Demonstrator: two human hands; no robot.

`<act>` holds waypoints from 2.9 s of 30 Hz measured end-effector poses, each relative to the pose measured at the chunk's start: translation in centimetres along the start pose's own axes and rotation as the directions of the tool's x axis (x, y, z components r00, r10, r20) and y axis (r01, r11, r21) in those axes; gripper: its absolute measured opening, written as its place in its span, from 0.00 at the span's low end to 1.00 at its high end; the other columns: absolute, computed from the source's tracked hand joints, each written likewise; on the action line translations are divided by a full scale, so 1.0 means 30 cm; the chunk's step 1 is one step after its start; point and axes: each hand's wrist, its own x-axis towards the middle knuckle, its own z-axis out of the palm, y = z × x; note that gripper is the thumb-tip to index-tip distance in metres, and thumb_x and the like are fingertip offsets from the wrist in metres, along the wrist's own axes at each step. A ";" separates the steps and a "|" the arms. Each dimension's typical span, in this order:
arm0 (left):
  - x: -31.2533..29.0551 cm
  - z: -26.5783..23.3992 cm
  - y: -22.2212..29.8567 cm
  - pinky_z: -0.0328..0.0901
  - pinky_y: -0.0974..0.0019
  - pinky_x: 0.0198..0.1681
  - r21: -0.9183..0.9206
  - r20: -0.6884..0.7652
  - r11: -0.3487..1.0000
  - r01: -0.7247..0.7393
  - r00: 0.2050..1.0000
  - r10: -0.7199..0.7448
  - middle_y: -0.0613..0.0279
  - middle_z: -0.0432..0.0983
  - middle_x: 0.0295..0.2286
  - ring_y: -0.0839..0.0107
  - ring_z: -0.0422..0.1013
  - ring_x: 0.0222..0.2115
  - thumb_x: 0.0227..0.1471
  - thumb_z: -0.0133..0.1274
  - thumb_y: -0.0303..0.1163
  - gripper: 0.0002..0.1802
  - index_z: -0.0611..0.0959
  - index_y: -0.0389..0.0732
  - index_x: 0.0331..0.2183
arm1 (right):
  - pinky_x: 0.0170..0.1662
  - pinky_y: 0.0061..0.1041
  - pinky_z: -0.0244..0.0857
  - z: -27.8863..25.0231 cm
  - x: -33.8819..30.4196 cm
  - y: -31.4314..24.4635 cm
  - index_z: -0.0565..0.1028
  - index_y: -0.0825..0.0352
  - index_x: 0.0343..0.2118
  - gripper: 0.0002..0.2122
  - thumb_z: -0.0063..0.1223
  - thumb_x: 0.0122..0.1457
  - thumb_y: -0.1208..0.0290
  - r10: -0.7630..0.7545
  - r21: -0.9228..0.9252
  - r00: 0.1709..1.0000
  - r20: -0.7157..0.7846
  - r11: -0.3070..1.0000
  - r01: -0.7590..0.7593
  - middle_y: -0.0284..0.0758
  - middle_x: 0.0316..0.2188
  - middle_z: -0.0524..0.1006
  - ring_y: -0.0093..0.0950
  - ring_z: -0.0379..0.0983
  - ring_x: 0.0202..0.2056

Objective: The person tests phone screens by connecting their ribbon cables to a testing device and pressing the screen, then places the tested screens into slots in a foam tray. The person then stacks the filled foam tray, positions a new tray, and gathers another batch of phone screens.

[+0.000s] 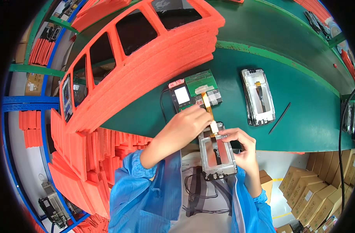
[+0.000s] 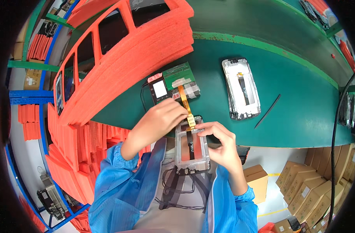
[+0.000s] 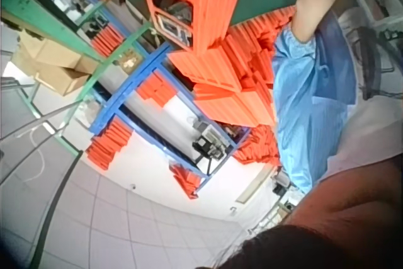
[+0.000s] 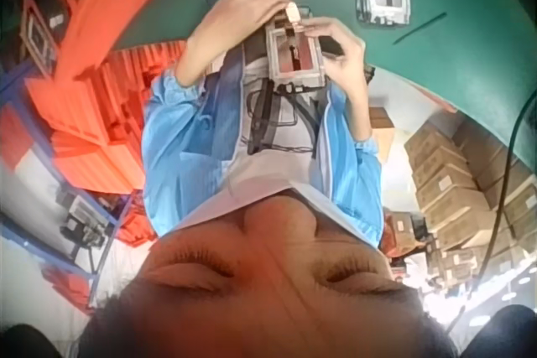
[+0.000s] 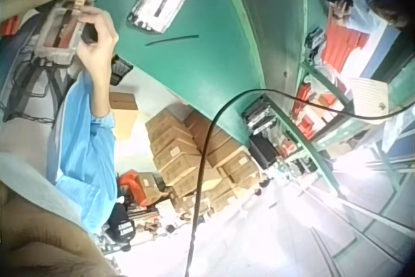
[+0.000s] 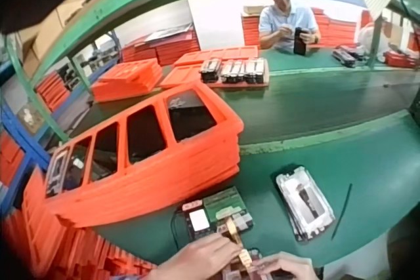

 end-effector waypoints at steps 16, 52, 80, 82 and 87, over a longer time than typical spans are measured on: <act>-0.370 -0.421 0.111 0.66 0.70 0.33 -0.303 -0.567 0.809 0.503 0.587 -0.578 0.61 0.75 0.28 0.75 0.71 0.27 0.48 0.60 0.25 0.11 0.82 0.32 0.36 | 0.35 0.16 0.65 -0.177 -0.009 -0.134 0.75 0.72 0.39 0.07 0.51 0.58 0.81 0.054 -0.128 0.943 -0.328 0.987 -0.101 0.35 0.36 0.77 0.17 0.70 0.28; -0.188 0.075 0.101 0.70 0.70 0.36 -0.697 0.016 0.599 0.394 0.844 -0.536 0.54 0.66 0.50 0.74 0.73 0.35 0.55 0.56 0.26 0.25 0.68 0.37 0.54 | 0.46 0.18 0.65 -0.225 0.104 -0.052 0.63 0.71 0.60 0.31 0.41 0.48 0.81 0.302 0.300 0.895 -0.328 0.932 -0.205 0.41 0.56 0.69 0.25 0.72 0.40; -0.022 0.250 0.086 0.58 0.80 0.28 -0.887 -0.118 0.413 0.208 0.761 -0.638 0.70 0.74 0.25 0.88 0.64 0.24 0.52 0.60 0.25 0.13 0.77 0.36 0.40 | 0.36 0.19 0.58 0.085 -0.016 0.003 0.75 0.69 0.27 0.03 0.57 0.55 0.79 0.344 0.184 0.916 -0.205 0.933 -0.309 0.31 0.32 0.68 0.21 0.66 0.33; -0.018 0.256 0.087 0.57 0.79 0.25 -0.882 -0.170 0.437 0.176 0.747 -0.643 0.71 0.73 0.19 0.87 0.60 0.20 0.52 0.61 0.28 0.12 0.78 0.37 0.38 | 0.36 0.19 0.59 0.088 -0.019 0.003 0.74 0.69 0.27 0.03 0.57 0.54 0.79 0.378 0.217 0.899 -0.220 0.918 -0.333 0.32 0.32 0.68 0.21 0.66 0.33; -0.018 0.256 0.088 0.58 0.79 0.25 -0.878 -0.168 0.444 0.179 0.753 -0.636 0.70 0.74 0.19 0.87 0.61 0.21 0.52 0.61 0.27 0.12 0.78 0.37 0.38 | 0.36 0.19 0.59 0.091 -0.022 0.018 0.74 0.70 0.26 0.03 0.57 0.54 0.79 0.389 0.223 0.881 -0.270 0.915 -0.336 0.31 0.32 0.68 0.20 0.66 0.33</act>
